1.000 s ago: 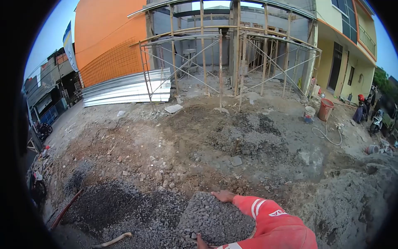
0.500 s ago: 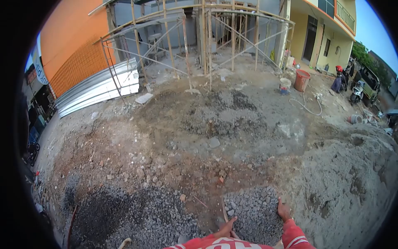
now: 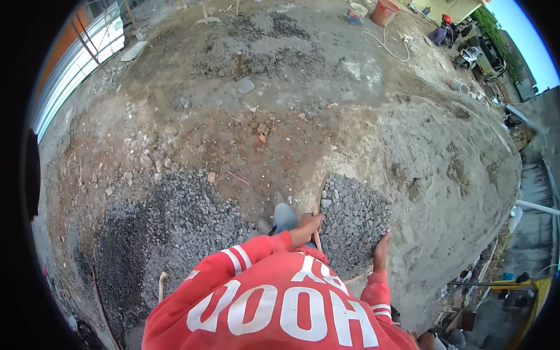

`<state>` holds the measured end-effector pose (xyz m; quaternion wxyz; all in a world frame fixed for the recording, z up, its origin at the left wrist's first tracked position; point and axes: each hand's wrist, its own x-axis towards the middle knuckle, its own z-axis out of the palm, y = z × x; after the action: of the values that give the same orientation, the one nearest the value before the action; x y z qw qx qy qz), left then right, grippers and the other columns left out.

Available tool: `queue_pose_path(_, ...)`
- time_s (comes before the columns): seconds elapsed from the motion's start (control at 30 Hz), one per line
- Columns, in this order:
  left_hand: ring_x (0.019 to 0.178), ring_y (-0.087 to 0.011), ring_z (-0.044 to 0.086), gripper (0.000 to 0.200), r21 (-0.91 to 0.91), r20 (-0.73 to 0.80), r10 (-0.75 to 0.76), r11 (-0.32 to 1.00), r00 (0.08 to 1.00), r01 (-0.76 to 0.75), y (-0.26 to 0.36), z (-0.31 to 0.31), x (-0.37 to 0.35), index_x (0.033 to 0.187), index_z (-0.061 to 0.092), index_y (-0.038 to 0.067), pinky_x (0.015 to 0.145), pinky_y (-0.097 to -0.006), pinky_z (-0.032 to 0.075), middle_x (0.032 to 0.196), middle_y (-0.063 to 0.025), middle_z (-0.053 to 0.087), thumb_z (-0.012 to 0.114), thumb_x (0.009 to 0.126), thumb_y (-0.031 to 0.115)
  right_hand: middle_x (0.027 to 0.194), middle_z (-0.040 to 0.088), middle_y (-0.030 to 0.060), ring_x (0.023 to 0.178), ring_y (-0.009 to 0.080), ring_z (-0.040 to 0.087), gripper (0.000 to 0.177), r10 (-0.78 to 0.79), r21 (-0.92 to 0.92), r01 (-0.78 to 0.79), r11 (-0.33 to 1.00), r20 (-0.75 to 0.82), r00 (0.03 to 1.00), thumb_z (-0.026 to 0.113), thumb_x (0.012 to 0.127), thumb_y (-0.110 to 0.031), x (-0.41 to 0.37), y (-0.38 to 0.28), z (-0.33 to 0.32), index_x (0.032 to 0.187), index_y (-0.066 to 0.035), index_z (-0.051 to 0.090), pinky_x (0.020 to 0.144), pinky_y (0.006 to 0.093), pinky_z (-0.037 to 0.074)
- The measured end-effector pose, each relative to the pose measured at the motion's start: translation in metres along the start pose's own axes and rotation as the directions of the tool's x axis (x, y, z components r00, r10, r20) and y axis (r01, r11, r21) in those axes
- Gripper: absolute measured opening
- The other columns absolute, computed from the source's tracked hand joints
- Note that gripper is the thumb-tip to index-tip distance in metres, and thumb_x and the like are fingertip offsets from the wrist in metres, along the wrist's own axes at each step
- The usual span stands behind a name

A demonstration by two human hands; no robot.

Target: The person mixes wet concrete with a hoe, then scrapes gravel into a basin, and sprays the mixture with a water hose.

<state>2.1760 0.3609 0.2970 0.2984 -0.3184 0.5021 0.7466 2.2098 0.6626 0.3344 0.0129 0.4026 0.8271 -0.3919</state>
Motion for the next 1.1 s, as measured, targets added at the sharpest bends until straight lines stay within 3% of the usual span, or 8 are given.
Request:
queue_pose_path(0.17,0.048,-0.0197,0.057,0.032,0.176,0.084,-0.068,0.983,0.994,0.052,-0.004,0.023,0.009,0.071,0.061,0.000,0.047,-0.0360,0.045,0.059,-0.0082,0.059,0.062,0.081,0.031,0.129,0.053,0.0237,0.121,0.0340,0.049,0.091,0.255,0.084,-0.246,0.966,-0.115,0.960,0.032,0.089,-0.069,-0.037,0.038,-0.017,0.130,0.011,0.046,0.102,0.0377,0.035)
queue_pose_path(0.33,0.050,-0.0163,0.052,0.021,0.267,0.140,-0.229,0.946,0.963,0.186,0.006,0.044,0.025,0.076,0.058,0.000,0.047,-0.0309,0.046,0.059,-0.0059,0.053,0.061,0.081,0.021,0.127,0.055,0.0206,0.116,0.0310,0.053,0.087,0.188,0.334,-0.155,0.930,-0.068,0.980,0.034,0.090,-0.067,-0.046,0.064,-0.029,0.129,0.009,0.048,0.100,0.0376,0.039)
queue_pose_path(0.43,0.048,-0.0176,0.058,0.035,0.333,0.187,-0.209,0.933,0.960,0.138,-0.007,0.060,0.056,0.063,0.060,0.006,0.046,-0.0338,0.047,0.054,-0.0048,0.058,0.063,0.078,0.037,0.133,0.051,0.0161,0.120,0.0294,0.051,0.079,0.265,0.408,-0.217,0.887,-0.065,0.962,0.027,0.094,-0.062,-0.061,0.033,-0.026,0.139,0.003,0.039,0.102,0.0368,0.039)
queue_pose_path(0.73,0.048,-0.0156,0.056,0.027,0.449,0.181,-0.281,0.876,0.942,0.175,0.120,0.118,0.108,0.071,0.061,0.002,0.043,-0.0307,0.043,0.055,-0.0047,0.056,0.063,0.077,0.028,0.140,0.042,0.0180,0.128,0.0308,0.042,0.094,0.367,0.389,-0.323,0.863,-0.044,0.929,0.028,0.087,-0.074,0.010,-0.032,-0.014,0.143,0.001,0.032,0.106,0.0383,0.033)
queue_pose_path(0.83,0.048,-0.0161,0.057,0.029,0.553,0.101,-0.258,0.818,0.961,0.161,0.161,0.141,0.138,0.070,0.061,0.003,0.044,-0.0320,0.044,0.057,-0.0052,0.059,0.064,0.076,0.032,0.129,0.053,0.0172,0.116,0.0299,0.053,0.082,0.345,0.480,-0.244,0.843,-0.132,0.929,0.030,0.094,-0.063,0.053,-0.091,-0.002,0.134,0.007,0.043,0.099,0.0374,0.041)
queue_pose_path(0.9,0.048,-0.0164,0.057,0.029,0.498,0.075,-0.288,0.840,0.955,0.215,0.174,0.150,0.158,0.070,0.061,0.003,0.044,-0.0319,0.044,0.057,-0.0053,0.059,0.064,0.075,0.031,0.131,0.052,0.0176,0.118,0.0293,0.051,0.081,0.288,0.367,-0.214,0.905,-0.159,0.944,0.030,0.094,-0.062,0.071,-0.164,0.010,0.134,0.007,0.043,0.100,0.0372,0.040)
queue_pose_path(1.0,0.047,-0.0164,0.056,0.028,0.416,0.020,-0.306,0.868,0.952,0.270,0.215,0.141,0.175,0.071,0.061,0.003,0.044,-0.0318,0.044,0.058,-0.0059,0.059,0.064,0.075,0.031,0.132,0.050,0.0177,0.121,0.0274,0.048,0.083,0.156,0.365,-0.133,0.921,-0.034,0.987,0.034,0.092,-0.065,0.142,-0.152,0.011,0.136,0.004,0.041,0.102,0.0348,0.036)
queue_pose_path(1.1,0.047,-0.0163,0.054,0.027,0.235,-0.051,-0.319,0.917,0.946,0.322,0.248,0.129,0.202,0.067,0.057,0.004,0.044,-0.0315,0.044,0.056,-0.0048,0.056,0.063,0.076,0.029,0.111,0.062,0.0102,0.098,0.0215,0.057,0.079,0.192,-0.042,-0.192,0.980,-0.002,0.981,0.034,0.093,-0.064,0.212,-0.179,0.027,0.122,0.007,0.055,0.086,0.0339,0.045)
